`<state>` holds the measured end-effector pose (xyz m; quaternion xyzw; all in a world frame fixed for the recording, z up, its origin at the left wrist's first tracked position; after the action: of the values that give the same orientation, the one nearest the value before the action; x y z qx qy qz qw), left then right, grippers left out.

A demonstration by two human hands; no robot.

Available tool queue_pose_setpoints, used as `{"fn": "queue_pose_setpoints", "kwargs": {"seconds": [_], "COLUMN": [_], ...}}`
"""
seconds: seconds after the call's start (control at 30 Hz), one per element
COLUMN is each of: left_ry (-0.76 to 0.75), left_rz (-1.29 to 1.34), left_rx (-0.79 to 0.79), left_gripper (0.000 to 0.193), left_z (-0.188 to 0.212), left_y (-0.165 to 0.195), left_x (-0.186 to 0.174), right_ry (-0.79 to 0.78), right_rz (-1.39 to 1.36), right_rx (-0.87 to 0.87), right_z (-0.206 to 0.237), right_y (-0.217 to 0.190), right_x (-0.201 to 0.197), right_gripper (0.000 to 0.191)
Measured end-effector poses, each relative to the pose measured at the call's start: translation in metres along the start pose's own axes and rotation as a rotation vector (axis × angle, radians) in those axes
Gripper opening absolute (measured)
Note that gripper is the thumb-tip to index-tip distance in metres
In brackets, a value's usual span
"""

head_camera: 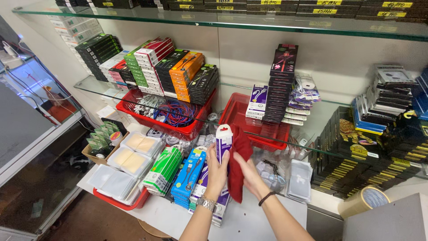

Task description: The person wipes packaged phone accessories with a red cloth and stacks them on a glass display shelf. They move a cardboard box aside, wipe each package, place wiped packages on the shelf, and rearrange stacked boxes and trays on the shelf.

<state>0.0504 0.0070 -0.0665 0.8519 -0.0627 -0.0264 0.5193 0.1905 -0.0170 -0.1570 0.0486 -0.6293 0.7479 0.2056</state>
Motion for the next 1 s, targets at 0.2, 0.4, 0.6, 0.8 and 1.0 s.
{"fn": "queue_pose_setpoints", "kwargs": {"seconds": [0.2, 0.4, 0.6, 0.8, 1.0], "left_ry": [0.231, 0.084, 0.210, 0.300, 0.289], "left_rz": [0.365, 0.886, 1.039, 0.827, 0.476], "left_rx": [-0.542, -0.619, -0.799, -0.685, -0.686], "left_gripper": [0.059, 0.075, 0.078, 0.058, 0.053], "left_z": [0.002, 0.019, 0.031, 0.028, 0.024], "left_y": [-0.068, -0.083, -0.074, -0.067, -0.073], "left_x": [-0.026, 0.017, 0.018, 0.011, 0.003], "right_ry": [-0.105, 0.068, 0.156, 0.193, 0.193], "right_rz": [0.560, 0.897, 1.004, 0.999, 0.448], "right_rx": [-0.051, -0.766, -0.595, -0.630, -0.227], "right_z": [0.017, 0.039, 0.039, 0.032, 0.014], "right_y": [-0.002, -0.086, -0.072, -0.065, -0.032], "right_x": [0.016, 0.061, 0.067, 0.057, 0.012], "right_gripper": [0.070, 0.075, 0.066, 0.067, 0.059]}}
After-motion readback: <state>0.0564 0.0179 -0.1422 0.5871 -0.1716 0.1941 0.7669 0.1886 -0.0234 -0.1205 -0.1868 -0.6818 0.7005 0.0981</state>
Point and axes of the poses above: each hand's wrist, its own z-axis away from the middle knuckle, its own x-axis out of the palm, y = z × x, the point moved 9 cm from there along -z, towards the middle knuckle, and after that the axes turned 10 degrees about z, right-handed, at the moved point
